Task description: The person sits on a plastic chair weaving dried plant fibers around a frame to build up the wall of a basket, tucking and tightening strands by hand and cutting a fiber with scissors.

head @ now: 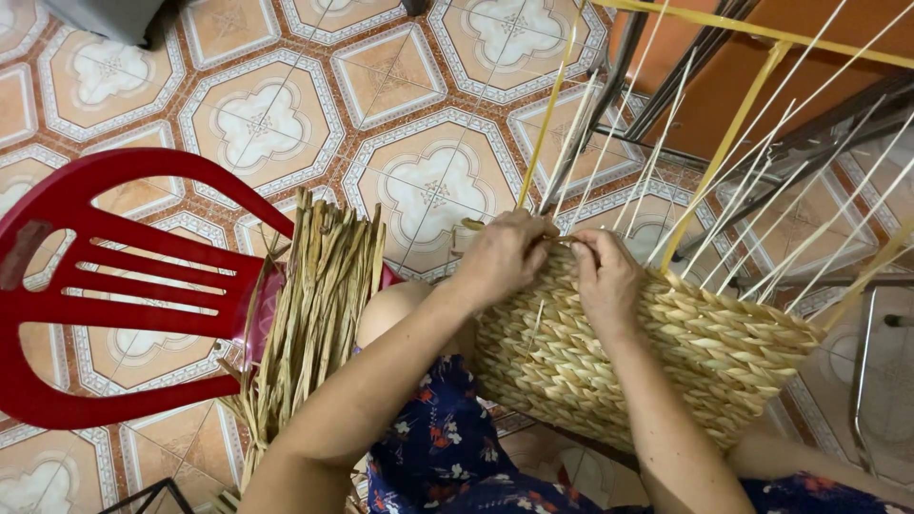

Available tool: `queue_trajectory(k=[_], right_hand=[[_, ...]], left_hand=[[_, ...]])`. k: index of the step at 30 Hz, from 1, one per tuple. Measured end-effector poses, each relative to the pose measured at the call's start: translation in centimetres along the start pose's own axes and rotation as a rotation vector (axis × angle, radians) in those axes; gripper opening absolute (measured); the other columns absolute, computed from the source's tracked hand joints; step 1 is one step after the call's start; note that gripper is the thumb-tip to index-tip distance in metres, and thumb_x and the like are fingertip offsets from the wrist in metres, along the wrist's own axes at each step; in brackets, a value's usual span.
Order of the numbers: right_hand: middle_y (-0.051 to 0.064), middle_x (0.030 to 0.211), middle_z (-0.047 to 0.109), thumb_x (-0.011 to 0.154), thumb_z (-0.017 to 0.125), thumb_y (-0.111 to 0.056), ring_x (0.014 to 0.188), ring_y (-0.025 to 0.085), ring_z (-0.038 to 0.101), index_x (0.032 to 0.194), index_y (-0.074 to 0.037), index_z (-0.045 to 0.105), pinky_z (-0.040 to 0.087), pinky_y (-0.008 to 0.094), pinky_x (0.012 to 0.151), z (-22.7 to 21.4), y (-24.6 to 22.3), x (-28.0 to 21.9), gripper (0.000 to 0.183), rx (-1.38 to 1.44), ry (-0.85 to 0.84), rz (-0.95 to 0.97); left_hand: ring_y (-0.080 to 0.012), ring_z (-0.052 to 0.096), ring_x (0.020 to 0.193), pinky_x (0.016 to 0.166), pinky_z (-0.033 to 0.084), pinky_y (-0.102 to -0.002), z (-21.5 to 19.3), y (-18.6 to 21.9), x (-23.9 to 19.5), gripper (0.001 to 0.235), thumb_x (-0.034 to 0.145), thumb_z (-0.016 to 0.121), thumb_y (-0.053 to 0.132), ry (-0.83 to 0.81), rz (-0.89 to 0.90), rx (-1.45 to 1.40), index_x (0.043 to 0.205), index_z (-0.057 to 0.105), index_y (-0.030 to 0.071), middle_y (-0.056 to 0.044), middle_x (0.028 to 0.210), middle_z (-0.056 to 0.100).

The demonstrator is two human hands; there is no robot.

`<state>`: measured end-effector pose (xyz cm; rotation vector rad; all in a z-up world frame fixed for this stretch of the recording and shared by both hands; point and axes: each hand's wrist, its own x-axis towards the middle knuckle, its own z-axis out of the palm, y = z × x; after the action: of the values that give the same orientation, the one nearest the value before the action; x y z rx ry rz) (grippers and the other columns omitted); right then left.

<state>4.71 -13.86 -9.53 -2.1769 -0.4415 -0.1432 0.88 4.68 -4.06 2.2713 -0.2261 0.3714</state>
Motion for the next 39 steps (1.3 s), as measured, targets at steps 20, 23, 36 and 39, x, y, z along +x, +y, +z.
queue_trajectory(k=[20, 23, 36, 39], right_hand=[[0.0, 0.093, 0.076, 0.098, 0.064, -0.008, 0.069, 0.005, 0.072, 0.105, -0.015, 0.072, 0.06, 0.022, 0.055, 0.6, 0.5, 0.2, 0.012, 0.135, 0.001, 0.293], [0.003, 0.083, 0.074, 0.103, 0.067, -0.011, 0.063, 0.011, 0.065, 0.103, -0.013, 0.071, 0.049, 0.026, 0.05, 1.0, 0.4, 0.0, 0.005, -0.027, -0.059, 0.204], [0.0, 0.091, 0.077, 0.098, 0.068, -0.011, 0.071, 0.004, 0.069, 0.1, -0.013, 0.067, 0.053, 0.023, 0.052, 1.0, -1.3, 0.5, 0.003, 0.173, 0.054, 0.197], [0.0, 0.089, 0.076, 0.098, 0.069, -0.011, 0.067, 0.006, 0.067, 0.1, -0.013, 0.068, 0.049, 0.024, 0.05, 0.6, -2.0, 0.2, 0.004, 0.136, 0.021, 0.284]], left_hand=[[-0.0169, 0.071, 0.07, 0.06, 0.059, -0.033, 1.2, -0.4, 0.2, 0.016, 0.093, 0.068, 0.034, -0.137, 0.191, -0.033, 0.102, 0.072, 0.022, -0.002, 0.088, 0.078], [-0.024, 0.069, 0.06, 0.057, 0.055, -0.039, -0.8, 1.2, 0.0, 0.03, 0.094, 0.067, 0.035, -0.136, -0.092, 0.066, 0.115, 0.067, 0.014, -0.009, 0.072, 0.073], [-0.0276, 0.073, 0.079, 0.071, 0.058, -0.041, -5.4, 0.4, -3.2, 0.025, 0.092, 0.069, 0.026, -0.038, -0.292, 0.21, 0.106, 0.068, 0.005, -0.013, 0.093, 0.075], [-0.0232, 0.073, 0.086, 0.078, 0.059, -0.037, -10.5, 1.3, -9.2, 0.025, 0.095, 0.07, 0.028, 0.069, -0.333, 0.239, 0.11, 0.069, 0.008, -0.01, 0.099, 0.075]])
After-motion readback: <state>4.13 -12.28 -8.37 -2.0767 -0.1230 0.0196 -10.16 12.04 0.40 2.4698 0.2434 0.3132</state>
